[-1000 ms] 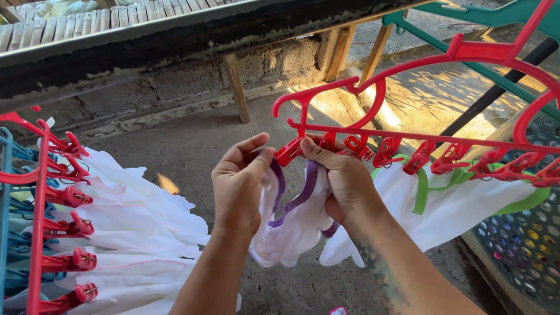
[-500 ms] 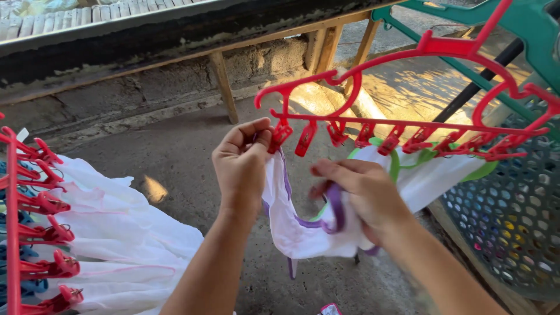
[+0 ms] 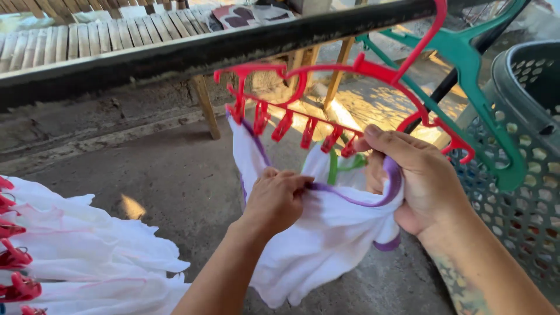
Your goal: Hanging small items of clean laundry from a basket onto multi-clip hangers and a drying rack.
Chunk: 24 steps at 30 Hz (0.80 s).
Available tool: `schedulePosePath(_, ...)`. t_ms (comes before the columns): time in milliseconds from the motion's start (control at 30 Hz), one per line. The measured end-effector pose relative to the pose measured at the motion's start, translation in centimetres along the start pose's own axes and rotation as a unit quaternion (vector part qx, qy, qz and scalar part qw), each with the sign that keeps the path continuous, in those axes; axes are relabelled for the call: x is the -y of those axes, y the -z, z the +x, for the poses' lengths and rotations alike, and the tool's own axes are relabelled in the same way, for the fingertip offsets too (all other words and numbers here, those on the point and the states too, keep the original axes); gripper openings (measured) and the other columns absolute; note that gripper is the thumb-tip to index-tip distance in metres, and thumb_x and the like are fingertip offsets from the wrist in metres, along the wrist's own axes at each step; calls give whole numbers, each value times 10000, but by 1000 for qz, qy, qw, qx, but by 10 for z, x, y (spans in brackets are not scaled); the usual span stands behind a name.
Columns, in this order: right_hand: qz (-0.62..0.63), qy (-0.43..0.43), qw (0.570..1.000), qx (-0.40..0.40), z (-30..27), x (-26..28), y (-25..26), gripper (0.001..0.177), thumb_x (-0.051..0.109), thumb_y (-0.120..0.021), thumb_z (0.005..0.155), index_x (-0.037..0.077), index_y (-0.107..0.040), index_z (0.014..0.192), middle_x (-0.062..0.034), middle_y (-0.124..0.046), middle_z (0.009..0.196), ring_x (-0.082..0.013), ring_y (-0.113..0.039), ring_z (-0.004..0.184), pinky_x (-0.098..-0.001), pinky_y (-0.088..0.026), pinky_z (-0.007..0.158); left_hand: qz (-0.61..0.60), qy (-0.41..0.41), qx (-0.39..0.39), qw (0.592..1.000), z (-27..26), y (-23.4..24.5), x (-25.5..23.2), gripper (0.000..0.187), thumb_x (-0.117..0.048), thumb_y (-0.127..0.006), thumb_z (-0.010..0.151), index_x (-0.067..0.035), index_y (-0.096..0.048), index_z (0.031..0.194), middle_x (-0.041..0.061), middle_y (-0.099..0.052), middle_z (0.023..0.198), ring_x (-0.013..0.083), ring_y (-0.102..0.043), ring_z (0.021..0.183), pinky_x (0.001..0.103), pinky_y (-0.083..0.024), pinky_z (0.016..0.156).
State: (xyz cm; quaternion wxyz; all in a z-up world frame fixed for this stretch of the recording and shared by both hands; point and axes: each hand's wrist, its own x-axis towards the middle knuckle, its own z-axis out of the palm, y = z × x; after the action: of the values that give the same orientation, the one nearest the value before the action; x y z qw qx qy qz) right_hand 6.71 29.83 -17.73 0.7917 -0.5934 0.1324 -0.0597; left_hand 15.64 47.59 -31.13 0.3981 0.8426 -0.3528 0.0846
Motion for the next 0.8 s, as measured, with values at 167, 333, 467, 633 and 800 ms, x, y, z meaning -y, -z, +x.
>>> schedulePosePath(167,-35,-11,995,-89,5,-13,14,272,268,-709,927,-4,-705,935,-18,-501,521,-116,-398,433,-285,-321,434,-51,164,117,978,7,36,-3,206,-224,-729,836,-103,-801,987,63,-790,936,217,-713,890,348,-544,891)
schedulePosePath(333,-146,31,985,-88,30,-56,-5,273,231,-713,924,-35,-768,954,-36,-670,676,-102,-552,566,-237,-435,545,-477,252,20,842,15,23,33,162,-122,-683,873,-2,-722,975,28,-694,843,107,-602,738,287,-486,703)
schedulePosePath(467,-159,38,982,-97,53,-78,-48,296,268,-683,929,45,-793,1089,-28,-763,888,-67,-531,620,-236,-424,563,-540,339,-72,767,22,45,11,139,-119,-645,897,-22,-690,985,23,-719,858,77,-639,731,233,-522,671)
schedulePosePath(633,-70,51,994,-66,97,-113,-67,452,291,-624,979,-4,-673,1318,-59,-736,1167,-37,-629,840,-217,-502,774,-520,334,-120,777,22,46,16,176,-130,-709,917,22,-751,996,61,-766,879,80,-671,752,216,-539,682)
schedulePosePath(800,87,-2,993,-78,113,-114,-82,648,307,-595,1060,216,-373,1663,-82,-617,1166,-185,-474,827,-374,-408,702,-506,338,-150,779,22,56,22,194,-124,-741,894,35,-799,988,65,-767,842,89,-648,702,230,-527,636)
